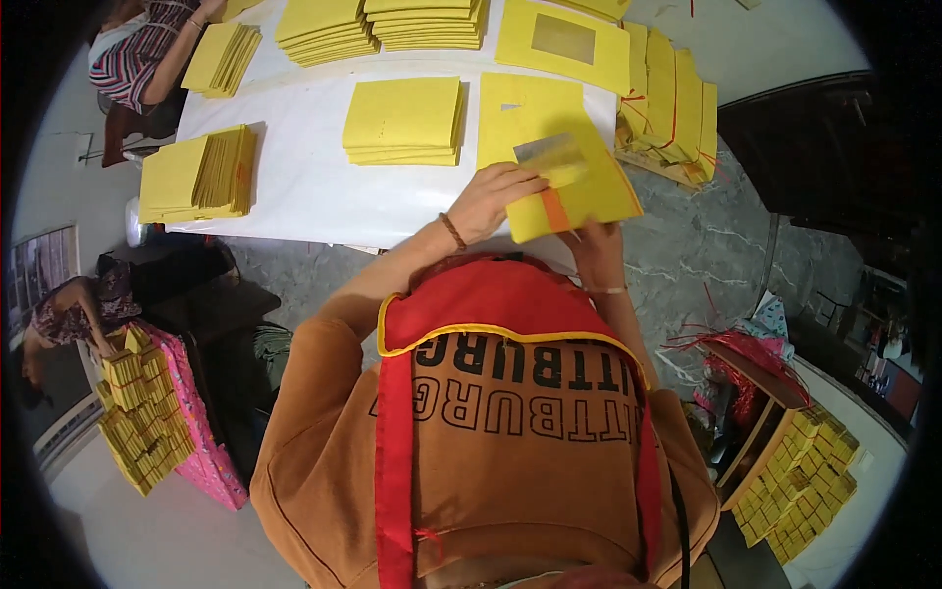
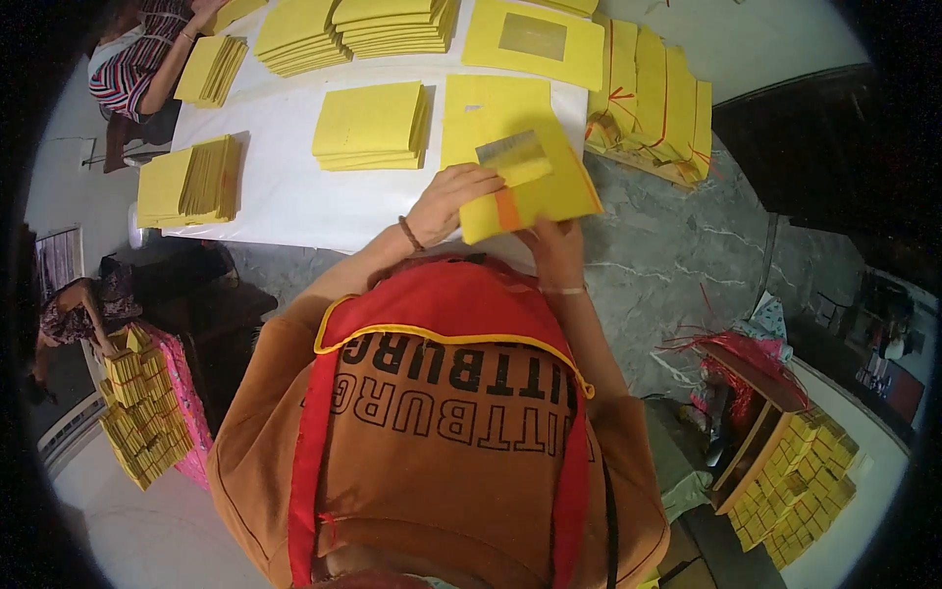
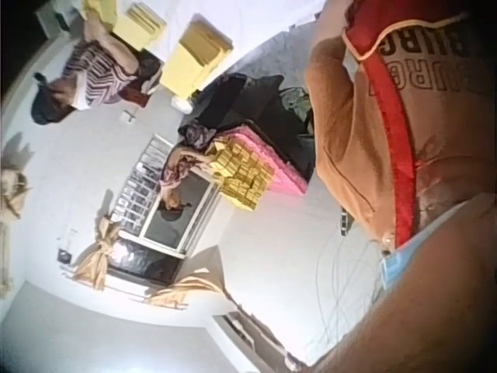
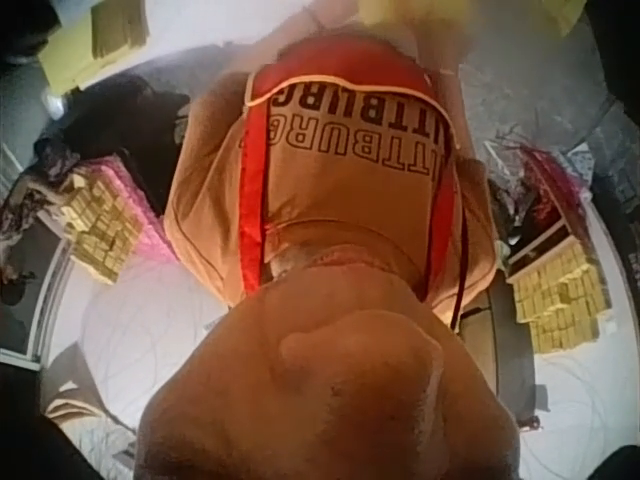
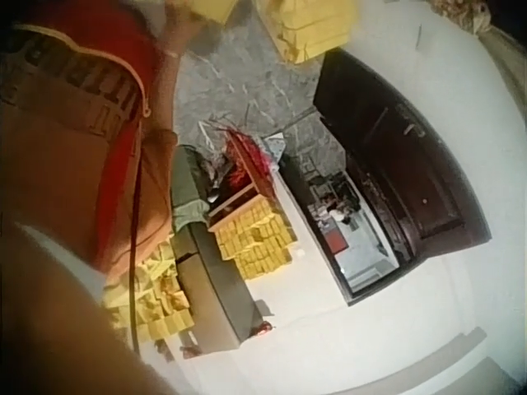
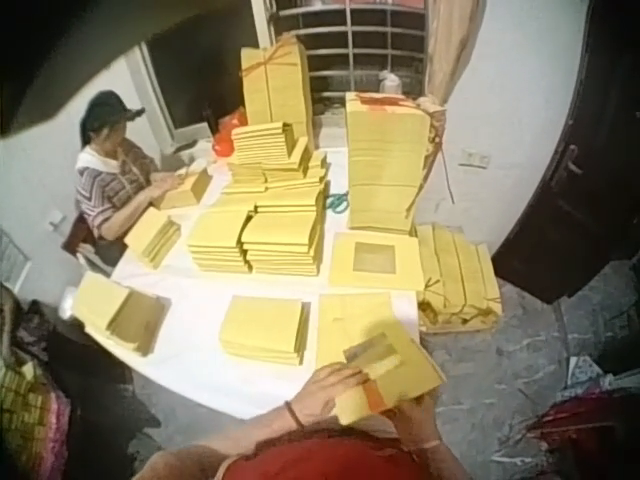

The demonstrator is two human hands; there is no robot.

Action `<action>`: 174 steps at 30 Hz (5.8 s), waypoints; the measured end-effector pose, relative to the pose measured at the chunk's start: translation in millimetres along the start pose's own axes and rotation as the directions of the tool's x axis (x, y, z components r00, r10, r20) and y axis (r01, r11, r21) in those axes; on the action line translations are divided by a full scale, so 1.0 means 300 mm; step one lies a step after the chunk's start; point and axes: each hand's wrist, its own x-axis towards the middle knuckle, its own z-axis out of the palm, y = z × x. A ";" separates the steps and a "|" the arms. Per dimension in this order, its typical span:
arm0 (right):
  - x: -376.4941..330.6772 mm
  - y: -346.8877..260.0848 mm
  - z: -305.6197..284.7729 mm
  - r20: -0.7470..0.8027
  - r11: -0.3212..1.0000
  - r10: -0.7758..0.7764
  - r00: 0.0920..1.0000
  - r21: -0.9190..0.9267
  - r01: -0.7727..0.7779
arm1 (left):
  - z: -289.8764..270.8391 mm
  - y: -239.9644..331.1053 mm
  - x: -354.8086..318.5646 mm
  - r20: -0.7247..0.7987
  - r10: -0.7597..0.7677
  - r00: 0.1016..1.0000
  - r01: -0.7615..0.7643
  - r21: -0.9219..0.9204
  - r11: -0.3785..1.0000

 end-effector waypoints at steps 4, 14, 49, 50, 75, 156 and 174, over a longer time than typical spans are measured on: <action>0.036 -0.025 -0.212 0.264 0.475 -0.064 0.962 -0.840 0.262 | -0.070 -0.050 -0.053 0.194 -0.049 0.980 0.086 -0.186 0.979; 0.181 -0.065 -0.158 0.610 0.249 0.060 0.790 -0.776 0.580 | -0.076 -0.036 -0.060 0.203 -0.125 0.971 0.155 -0.138 0.978; 0.303 0.054 -0.067 0.078 0.213 -0.359 0.930 -0.963 0.162 | -0.061 0.026 0.058 -0.155 -0.494 0.856 0.499 -0.006 0.867; 0.307 0.055 -0.076 0.088 0.190 -0.379 0.921 -0.967 0.170 | -0.072 0.054 0.077 -0.147 -0.399 0.905 0.422 0.188 0.887; 0.129 0.073 -0.083 0.628 -0.671 -0.023 0.778 -0.587 0.453 | 0.068 -0.053 0.094 0.214 -0.150 0.965 0.000 0.576 0.817; 0.251 -0.011 -0.193 0.525 -0.009 -0.222 0.822 -0.844 0.537 | -0.058 -0.023 -0.040 0.187 -0.091 0.978 0.046 0.232 0.972; 0.248 -0.016 -0.145 0.412 0.146 -0.257 0.874 -0.878 0.456 | -0.082 -0.078 0.016 0.247 -0.371 0.895 0.392 -0.041 0.919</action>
